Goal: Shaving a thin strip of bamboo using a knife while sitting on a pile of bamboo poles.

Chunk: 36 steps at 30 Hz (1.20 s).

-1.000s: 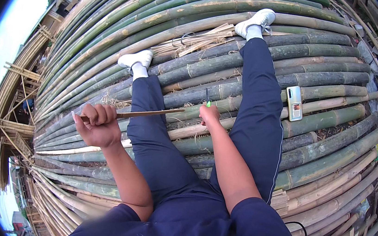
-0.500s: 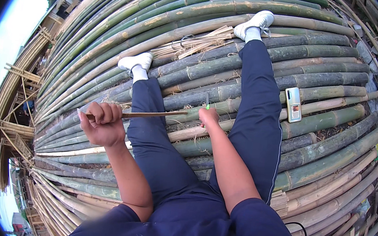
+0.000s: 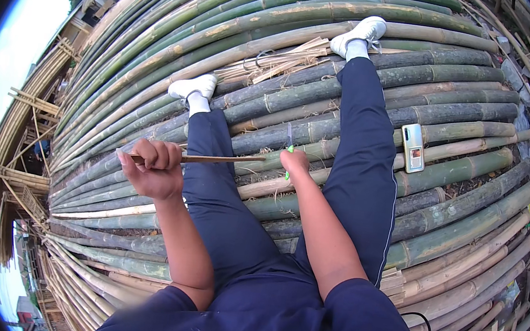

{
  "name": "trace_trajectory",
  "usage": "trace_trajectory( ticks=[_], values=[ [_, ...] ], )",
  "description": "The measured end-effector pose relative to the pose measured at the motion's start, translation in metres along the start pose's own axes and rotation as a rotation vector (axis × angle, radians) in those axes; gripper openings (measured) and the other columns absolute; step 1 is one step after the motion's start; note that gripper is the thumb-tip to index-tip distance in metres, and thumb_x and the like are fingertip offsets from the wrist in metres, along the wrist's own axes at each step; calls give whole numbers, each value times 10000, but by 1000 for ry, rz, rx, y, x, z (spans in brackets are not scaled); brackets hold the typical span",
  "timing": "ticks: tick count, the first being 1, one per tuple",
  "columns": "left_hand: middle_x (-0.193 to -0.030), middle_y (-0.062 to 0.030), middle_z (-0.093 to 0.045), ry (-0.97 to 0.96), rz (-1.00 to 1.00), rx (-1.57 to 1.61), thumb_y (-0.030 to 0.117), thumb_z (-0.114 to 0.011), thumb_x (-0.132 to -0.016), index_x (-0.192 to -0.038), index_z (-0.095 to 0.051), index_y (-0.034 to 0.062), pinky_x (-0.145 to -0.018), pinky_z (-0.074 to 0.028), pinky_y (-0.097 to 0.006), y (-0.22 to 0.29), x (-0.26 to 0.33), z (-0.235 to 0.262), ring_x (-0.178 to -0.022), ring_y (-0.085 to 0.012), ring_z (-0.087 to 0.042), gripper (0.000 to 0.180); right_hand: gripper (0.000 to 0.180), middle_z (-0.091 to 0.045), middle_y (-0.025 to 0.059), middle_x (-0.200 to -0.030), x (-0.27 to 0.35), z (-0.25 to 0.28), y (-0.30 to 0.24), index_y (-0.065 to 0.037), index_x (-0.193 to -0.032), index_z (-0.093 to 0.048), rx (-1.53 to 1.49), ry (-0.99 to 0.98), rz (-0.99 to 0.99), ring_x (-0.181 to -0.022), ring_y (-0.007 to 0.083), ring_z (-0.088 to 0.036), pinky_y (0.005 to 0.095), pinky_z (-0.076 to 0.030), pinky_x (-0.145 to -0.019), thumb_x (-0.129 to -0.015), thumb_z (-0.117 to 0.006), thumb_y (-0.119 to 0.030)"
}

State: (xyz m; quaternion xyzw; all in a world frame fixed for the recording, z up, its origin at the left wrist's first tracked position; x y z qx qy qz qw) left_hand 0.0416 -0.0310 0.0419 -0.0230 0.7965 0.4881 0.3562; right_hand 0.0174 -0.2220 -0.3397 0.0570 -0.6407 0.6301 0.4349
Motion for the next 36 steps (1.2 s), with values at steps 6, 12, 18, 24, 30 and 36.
trace_trajectory(
  ticks=[6, 12, 18, 24, 30, 36],
  values=[
    [-463, 37, -194, 3, -13, 39, 557, -328, -969, -591, -251, 131, -393, -127, -266, 1, -1, 0, -406, -82, -128, 575, 348, -649, 240, -1049, 2, 1, -2, 6, -987, -674, 46, -25, 5, -1020, 366, -618, 403, -469, -876, -731, -538, -188],
    [-476, 37, -199, -20, -26, 55, 624, -329, -941, -601, -239, 132, -400, -121, -264, 0, -1, 1, -421, -85, -127, 604, 291, -661, 241, -922, 20, -4, -22, 11, -920, -663, 258, 25, 151, -921, 354, -634, 407, -476, -812, -734, -623, -209],
    [-486, 30, -210, 25, -39, 119, 623, -260, -950, -598, -242, 125, -383, -127, -258, -4, -7, 6, -408, -86, -130, 610, 188, -614, 250, -794, 140, -45, -107, -24, -957, -494, 233, -95, 679, -810, 459, -583, 550, -419, -703, -955, -453, -208],
    [-436, 45, -195, -80, -89, 264, 448, -268, -969, -562, -238, 136, -326, -108, -249, -5, -18, 1, -342, -72, -123, 514, 183, -568, 209, -583, 175, -54, -125, -9, -859, -445, 290, 102, 912, -560, 414, -587, 503, -456, -509, -938, -492, -168],
    [-407, 49, -170, 2, -54, 253, 487, -284, -955, -543, -229, 162, -331, -76, -249, -1, -23, 26, -338, -70, -83, 528, 182, -563, 160, -536, 160, -71, -108, -16, -849, -452, 319, 132, 1047, -511, 359, -601, 442, -482, -457, -912, -540, -163],
    [-421, 38, -150, 208, -27, 168, 487, -291, -941, -557, -212, 161, -374, -80, -270, 1, -23, 58, -374, -91, -69, 510, 201, -574, 149, -552, 150, -79, -101, -36, -843, -461, 352, 187, 1136, -517, 342, -612, 424, -500, -460, -910, -555, -201]
  ],
)
Point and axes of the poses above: each hand's wrist, its own x-axis away from the middle knuckle, its own z-axis out of the back of the hand, y = z × x, the point moved 9 cm from there along -x, towards the middle knuckle
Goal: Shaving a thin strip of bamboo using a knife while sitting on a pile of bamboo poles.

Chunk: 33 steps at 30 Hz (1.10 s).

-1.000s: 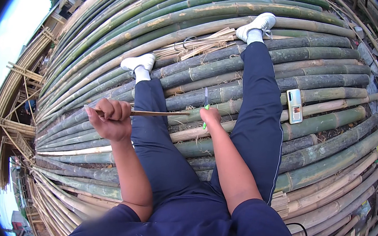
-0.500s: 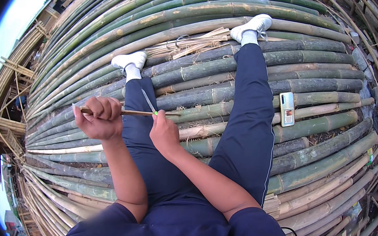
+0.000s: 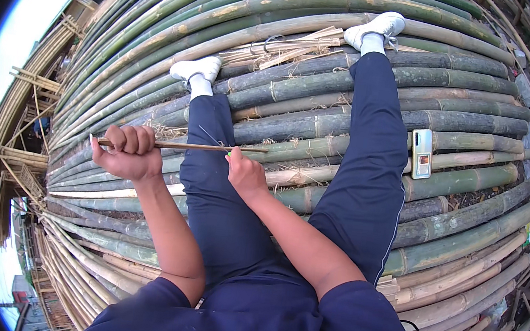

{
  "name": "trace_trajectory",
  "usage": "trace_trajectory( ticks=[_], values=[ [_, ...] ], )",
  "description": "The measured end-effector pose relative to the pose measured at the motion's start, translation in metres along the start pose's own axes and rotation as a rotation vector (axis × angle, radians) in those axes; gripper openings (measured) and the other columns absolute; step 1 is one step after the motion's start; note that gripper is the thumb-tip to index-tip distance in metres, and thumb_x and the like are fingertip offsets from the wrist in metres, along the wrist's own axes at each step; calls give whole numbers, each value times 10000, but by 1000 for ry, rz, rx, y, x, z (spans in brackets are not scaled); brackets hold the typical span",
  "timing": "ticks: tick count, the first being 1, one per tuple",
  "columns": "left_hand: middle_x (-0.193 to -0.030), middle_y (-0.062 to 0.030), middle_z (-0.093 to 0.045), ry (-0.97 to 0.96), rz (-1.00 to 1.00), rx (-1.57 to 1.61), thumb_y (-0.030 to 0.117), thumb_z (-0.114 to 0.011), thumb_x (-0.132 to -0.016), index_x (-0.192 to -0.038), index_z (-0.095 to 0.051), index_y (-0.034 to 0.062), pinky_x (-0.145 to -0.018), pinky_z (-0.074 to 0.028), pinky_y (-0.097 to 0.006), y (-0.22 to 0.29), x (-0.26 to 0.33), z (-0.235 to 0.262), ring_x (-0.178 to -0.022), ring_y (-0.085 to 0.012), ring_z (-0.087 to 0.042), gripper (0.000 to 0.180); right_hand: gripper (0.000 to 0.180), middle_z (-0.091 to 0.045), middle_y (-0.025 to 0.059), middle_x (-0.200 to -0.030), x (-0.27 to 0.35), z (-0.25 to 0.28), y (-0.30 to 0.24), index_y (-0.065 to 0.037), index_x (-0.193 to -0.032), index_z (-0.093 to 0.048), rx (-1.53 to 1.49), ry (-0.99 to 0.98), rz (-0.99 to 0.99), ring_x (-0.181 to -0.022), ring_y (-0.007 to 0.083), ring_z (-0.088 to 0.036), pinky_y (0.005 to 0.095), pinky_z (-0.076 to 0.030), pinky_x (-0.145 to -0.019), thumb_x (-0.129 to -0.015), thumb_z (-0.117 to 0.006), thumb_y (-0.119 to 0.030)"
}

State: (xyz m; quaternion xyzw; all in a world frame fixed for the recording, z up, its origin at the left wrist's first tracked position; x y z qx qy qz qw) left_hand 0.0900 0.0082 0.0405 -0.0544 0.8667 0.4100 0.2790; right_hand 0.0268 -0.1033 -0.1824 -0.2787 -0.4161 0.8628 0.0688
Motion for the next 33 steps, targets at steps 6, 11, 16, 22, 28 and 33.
trace_trajectory(
  ticks=[6, 11, 16, 22, 28, 33],
  values=[
    [-432, 36, -136, 111, 22, -73, 522, -305, -926, -567, -205, 163, -403, -81, -279, -2, -9, 10, -401, -100, -53, 517, 233, -580, 121, -548, -9, -7, -1, -59, -831, -459, 152, -66, 8, -522, 323, -627, 414, -512, -455, -933, -520, -260],
    [-434, 42, -136, 153, 34, -104, 526, -309, -920, -568, -204, 163, -401, -78, -282, -2, -11, 11, -410, -93, -51, 516, 241, -617, 140, -602, -11, -11, 14, -58, -848, -465, 178, -212, -139, -573, 337, -646, 436, -527, -503, -957, -475, -272],
    [-438, 40, -150, 135, 23, -102, 517, -321, -919, -564, -215, 158, -400, -79, -281, -5, -4, -6, -408, -90, -62, 515, 251, -641, 176, -677, -12, -6, 21, -36, -879, -464, 149, -315, -161, -663, 363, -660, 463, -535, -578, -971, -448, -269],
    [-448, 41, -140, 79, 67, -103, 517, -299, -924, -571, -220, 157, -405, -78, -292, -17, -7, -15, -421, -99, -46, 511, 223, -642, 208, -701, -14, -3, 25, -15, -898, -456, 130, -374, -207, -701, 384, -663, 467, -542, -616, -967, -439, -226],
    [-445, 41, -149, 82, 31, -82, 526, -312, -925, -563, -230, 155, -394, -79, -282, -7, 2, -5, -410, -95, -53, 524, 88, -641, 233, -733, -9, -11, 21, 3, -919, -432, 159, -471, -188, -750, 404, -660, 482, -542, -660, -893, -436, -81],
    [-440, 40, -155, 48, 30, -64, 532, -326, -918, -567, -227, 158, -389, -84, -278, -7, 2, -13, -395, -95, -61, 521, 78, -639, 221, -718, -11, -12, 25, 5, -925, -428, 192, -436, -114, -706, 394, -658, 476, -541, -607, -881, -422, -59]
  ],
)
Point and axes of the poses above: each hand's wrist, its own x-axis away from the middle knuckle, its own z-axis out of the back of the hand, y = z × x, the point moved 9 cm from there along -x, towards the middle knuckle
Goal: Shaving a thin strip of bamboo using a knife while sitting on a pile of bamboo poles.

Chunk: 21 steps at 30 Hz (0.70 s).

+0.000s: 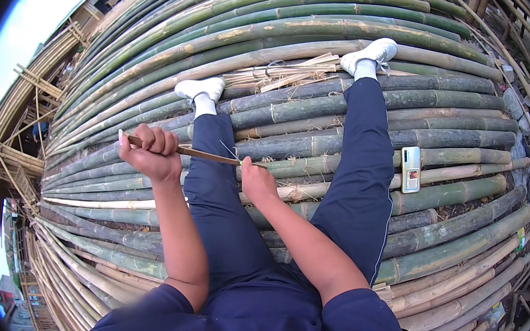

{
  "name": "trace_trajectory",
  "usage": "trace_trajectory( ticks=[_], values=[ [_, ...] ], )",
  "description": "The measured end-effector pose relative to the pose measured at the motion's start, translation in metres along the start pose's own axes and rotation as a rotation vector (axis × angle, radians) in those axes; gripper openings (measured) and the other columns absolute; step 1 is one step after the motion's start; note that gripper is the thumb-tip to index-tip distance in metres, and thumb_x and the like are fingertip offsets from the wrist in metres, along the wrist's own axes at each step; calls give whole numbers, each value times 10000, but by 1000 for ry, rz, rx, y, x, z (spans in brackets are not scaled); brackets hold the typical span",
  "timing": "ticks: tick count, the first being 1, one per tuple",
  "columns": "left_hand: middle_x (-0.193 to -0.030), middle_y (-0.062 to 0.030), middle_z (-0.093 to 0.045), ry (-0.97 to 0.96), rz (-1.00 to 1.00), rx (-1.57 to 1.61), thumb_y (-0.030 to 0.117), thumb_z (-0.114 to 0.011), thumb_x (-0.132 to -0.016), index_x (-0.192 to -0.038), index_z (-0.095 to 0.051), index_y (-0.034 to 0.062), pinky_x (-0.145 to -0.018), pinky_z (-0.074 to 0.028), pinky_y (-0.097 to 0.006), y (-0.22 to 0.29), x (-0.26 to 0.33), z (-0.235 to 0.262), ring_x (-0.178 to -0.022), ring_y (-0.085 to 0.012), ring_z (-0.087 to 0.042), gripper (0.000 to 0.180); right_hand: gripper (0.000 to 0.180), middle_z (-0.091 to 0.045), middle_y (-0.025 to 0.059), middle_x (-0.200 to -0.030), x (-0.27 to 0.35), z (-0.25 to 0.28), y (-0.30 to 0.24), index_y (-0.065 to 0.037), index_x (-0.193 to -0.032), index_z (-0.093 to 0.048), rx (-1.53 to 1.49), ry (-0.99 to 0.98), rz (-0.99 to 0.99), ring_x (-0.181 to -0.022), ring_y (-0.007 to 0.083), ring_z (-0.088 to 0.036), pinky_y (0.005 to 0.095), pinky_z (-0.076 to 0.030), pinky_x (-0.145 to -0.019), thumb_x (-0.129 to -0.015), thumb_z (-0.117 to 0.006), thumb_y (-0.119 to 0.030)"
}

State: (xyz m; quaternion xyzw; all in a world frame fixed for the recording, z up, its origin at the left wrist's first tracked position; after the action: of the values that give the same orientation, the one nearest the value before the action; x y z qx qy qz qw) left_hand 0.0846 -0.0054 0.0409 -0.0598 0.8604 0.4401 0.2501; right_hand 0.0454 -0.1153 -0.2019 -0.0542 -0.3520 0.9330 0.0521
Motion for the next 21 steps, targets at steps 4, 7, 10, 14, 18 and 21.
trace_trajectory(
  ticks=[4, 7, 10, 14, 18, 21],
  values=[
    [-446, 40, -152, 46, 0, -9, 535, -329, -916, -577, -233, 159, -393, -81, -284, 1, -2, 16, -402, -95, -57, 515, 86, -632, 205, -678, -2, -7, -2, 2, -930, -440, 55, -33, 45, -676, 374, -660, 461, -544, -588, -883, -434, -70],
    [-450, 40, -150, 44, -5, -3, 539, -330, -914, -579, -233, 160, -396, -80, -285, 1, -7, 20, -409, -95, -53, 515, 78, -633, 202, -679, -7, -7, -3, 0, -923, -447, 72, -20, 61, -676, 372, -661, 457, -544, -584, -881, -436, -64],
    [-446, 45, -153, 69, -8, 0, 536, -338, -911, -576, -234, 156, -394, -82, -280, 2, -7, 21, -404, -88, -64, 517, 69, -635, 197, -673, -8, -7, -5, 0, -914, -451, 86, -24, 67, -672, 375, -661, 454, -543, -576, -872, -444, -55],
    [-438, 48, -163, 0, 4, 32, 535, -354, -908, -567, -231, 150, -386, -85, -274, -4, -7, 9, -391, -81, -82, 528, 105, -625, 224, -685, -6, -1, -3, 7, -893, -424, 45, -48, 23, -671, 402, -645, 486, -521, -584, -907, -441, -96],
    [-438, 45, -176, -70, 44, 54, 552, -337, -911, -558, -232, 145, -386, -95, -270, -13, 7, -6, -393, -79, -95, 549, 117, -650, 233, -779, 6, 12, -7, 22, -933, -476, 46, -110, -94, -761, 371, -670, 451, -548, -664, -827, -487, -27],
    [-434, 45, -166, -179, -5, -27, 550, -299, -931, -568, -238, 149, -365, -101, -271, -17, 9, -35, -367, -84, -97, 544, 147, -654, 244, -819, 8, 23, -9, 45, -953, -488, 15, -124, -186, -790, 378, -670, 453, -547, -695, -827, -494, -30]
  ],
)
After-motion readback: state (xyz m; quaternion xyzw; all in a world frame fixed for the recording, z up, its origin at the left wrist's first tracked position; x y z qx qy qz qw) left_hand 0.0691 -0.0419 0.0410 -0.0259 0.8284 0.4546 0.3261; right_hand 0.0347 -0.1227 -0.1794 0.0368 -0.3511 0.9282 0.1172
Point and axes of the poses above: each hand's wrist, its own x-axis away from the middle knuckle, its own z-axis out of the back of the hand, y = z × x, the point moved 9 cm from there along -x, towards the middle knuckle
